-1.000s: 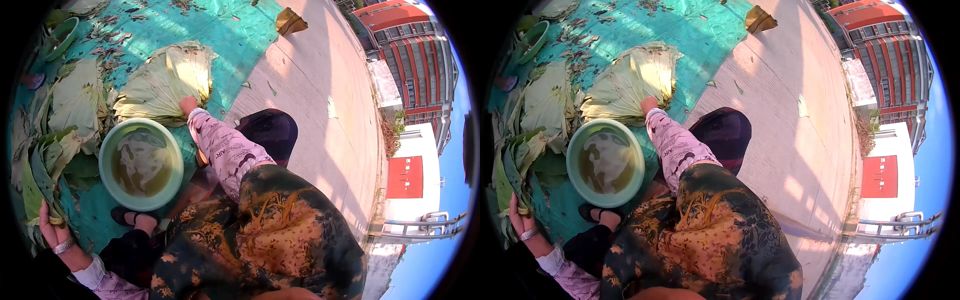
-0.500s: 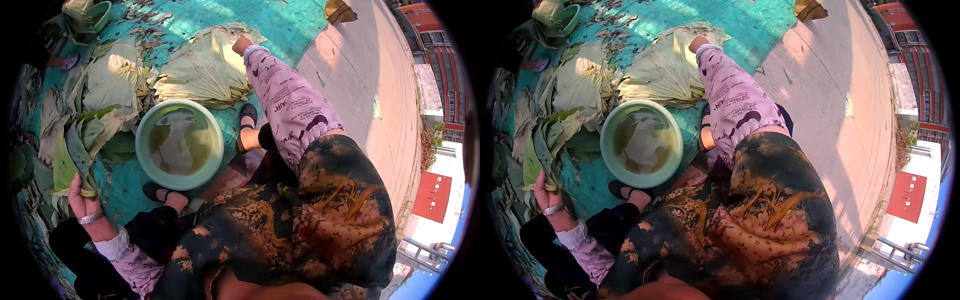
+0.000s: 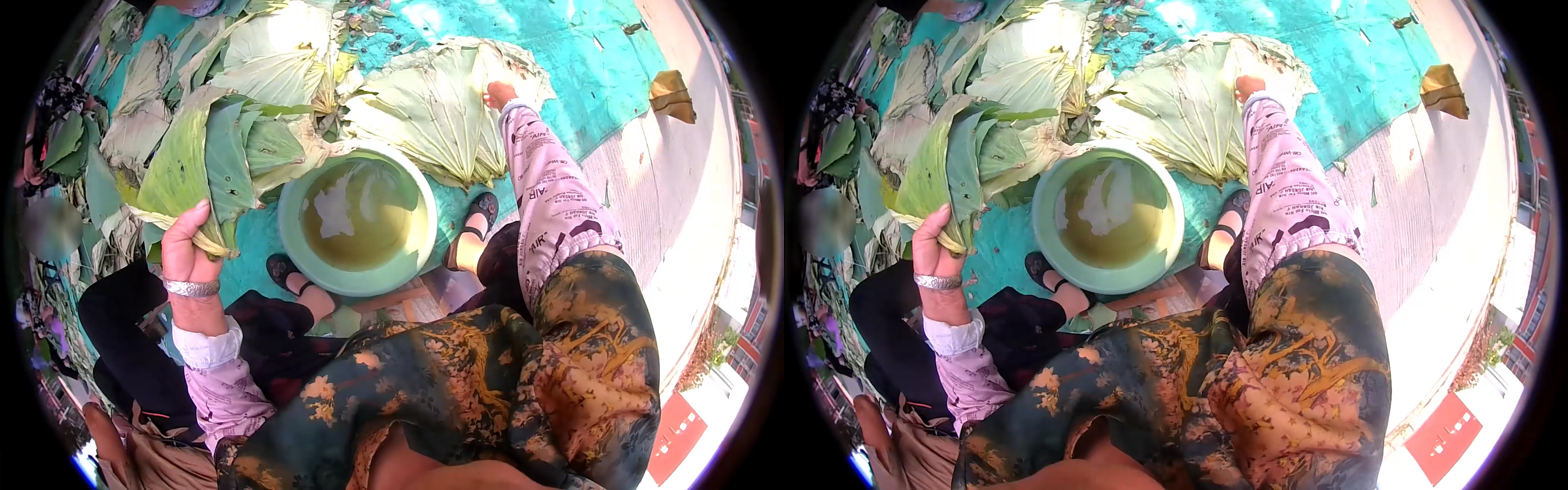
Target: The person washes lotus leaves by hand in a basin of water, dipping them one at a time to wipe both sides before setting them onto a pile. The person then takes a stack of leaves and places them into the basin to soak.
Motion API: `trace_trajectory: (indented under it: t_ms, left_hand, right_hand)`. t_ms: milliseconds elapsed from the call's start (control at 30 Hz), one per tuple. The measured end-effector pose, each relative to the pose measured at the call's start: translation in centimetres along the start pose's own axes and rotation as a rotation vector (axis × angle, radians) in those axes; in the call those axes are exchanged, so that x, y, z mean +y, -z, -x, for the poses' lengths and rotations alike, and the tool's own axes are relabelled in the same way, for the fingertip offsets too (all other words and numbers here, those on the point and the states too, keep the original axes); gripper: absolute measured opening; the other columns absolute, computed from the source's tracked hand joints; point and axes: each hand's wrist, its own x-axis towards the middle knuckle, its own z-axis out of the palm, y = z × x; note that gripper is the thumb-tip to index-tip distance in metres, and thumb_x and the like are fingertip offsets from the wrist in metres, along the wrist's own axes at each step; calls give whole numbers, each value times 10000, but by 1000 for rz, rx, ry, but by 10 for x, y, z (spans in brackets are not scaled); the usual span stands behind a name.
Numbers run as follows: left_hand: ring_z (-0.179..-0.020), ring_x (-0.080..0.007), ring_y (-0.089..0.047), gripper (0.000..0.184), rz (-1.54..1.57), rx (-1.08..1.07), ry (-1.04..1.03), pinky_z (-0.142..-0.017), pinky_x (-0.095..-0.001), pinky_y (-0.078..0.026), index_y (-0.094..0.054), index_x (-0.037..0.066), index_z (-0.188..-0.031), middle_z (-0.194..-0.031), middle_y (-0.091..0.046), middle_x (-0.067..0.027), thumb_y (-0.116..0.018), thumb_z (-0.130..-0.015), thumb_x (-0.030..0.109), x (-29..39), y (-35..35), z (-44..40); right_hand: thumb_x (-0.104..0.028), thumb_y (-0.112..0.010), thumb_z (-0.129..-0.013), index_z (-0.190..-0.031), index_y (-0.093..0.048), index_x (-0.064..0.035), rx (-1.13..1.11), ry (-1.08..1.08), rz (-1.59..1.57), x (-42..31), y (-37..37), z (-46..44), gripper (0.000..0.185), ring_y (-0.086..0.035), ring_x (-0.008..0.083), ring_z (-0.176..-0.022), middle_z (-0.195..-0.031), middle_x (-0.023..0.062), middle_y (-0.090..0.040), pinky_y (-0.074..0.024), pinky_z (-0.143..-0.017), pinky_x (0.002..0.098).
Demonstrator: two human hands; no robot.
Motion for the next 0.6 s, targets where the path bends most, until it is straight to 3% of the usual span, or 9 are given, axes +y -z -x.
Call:
trace_trajectory:
  t_ms: [67,300,367,400,467,500,533,567,600]
  left_hand:
    - [-940,-314,-567,378,24,-4,-24,-788,-435,-488,-434,-35,-1149,-1076,-555,-167,-469,-773,-24,0,6,17]
    - [-909,-271,-572,303,-19,67,-140,-850,-385,-459,-486,-53,-1069,-1012,-573,-159,-495,-768,-29,-1,0,25]
    - [-881,-274,-584,258,67,-27,10,-838,-376,-465,-506,-87,-1021,-975,-585,-175,-492,-775,-10,2,2,29]
    - [-852,-274,-596,228,82,-68,31,-827,-373,-471,-521,-108,-976,-934,-598,-181,-485,-780,2,0,-10,37]
    - [-823,-273,-605,239,3,-17,14,-788,-349,-482,-545,-104,-960,-910,-609,-184,-520,-775,45,-6,2,33]
    - [-741,-253,-611,161,74,46,-39,-698,-335,-497,-581,-83,-859,-821,-620,-159,-577,-719,-5,-10,0,35]
    - [-705,-245,-606,150,98,180,-124,-666,-341,-495,-587,-74,-804,-783,-617,-144,-610,-656,-72,-8,-12,46]
    - [-683,-254,-599,183,153,145,-112,-657,-358,-489,-582,-76,-796,-772,-610,-154,-623,-619,-98,-9,-9,42]
    - [-685,-272,-592,212,163,148,-109,-665,-376,-476,-581,-80,-795,-759,-602,-166,-641,-592,-88,-3,-12,48]
  right_hand:
    - [-102,-481,-776,-846,-538,-89,189,-164,-403,-65,0,80,91,-498,156,-515,-726,58,-559,-385,-444,298]
    - [-321,-580,-794,-778,-565,-124,67,-127,-516,-124,-2,145,199,-471,92,-578,-661,-24,-534,-363,-541,214]
    - [-370,-598,-784,-787,-557,-148,-78,-64,-519,-128,10,155,226,-454,45,-570,-668,-53,-525,-350,-524,195]
    - [-347,-588,-796,-780,-554,-155,-280,-57,-555,-122,20,144,195,-447,31,-574,-678,-72,-525,-331,-513,172]
    - [-277,-566,-819,-892,-584,-113,-125,51,-526,-144,17,178,181,-472,17,-614,-739,-82,-552,-321,-517,152]
    - [-267,-563,-815,-988,-576,-91,-215,114,-543,-136,23,166,247,-504,18,-691,-805,-65,-576,-346,-561,174]
    - [-272,-564,-794,-1061,-567,-84,-194,112,-514,-132,29,162,326,-529,126,-961,-1027,32,-584,-366,-748,260]
    - [-210,-565,-802,-1036,-573,-56,-208,203,-514,-133,29,172,281,-542,108,-848,-956,20,-596,-381,-659,217]
    - [-269,-553,-800,-1102,-546,-66,-211,190,-486,-99,49,126,364,-480,161,-1057,-1108,60,-555,-300,-896,321]
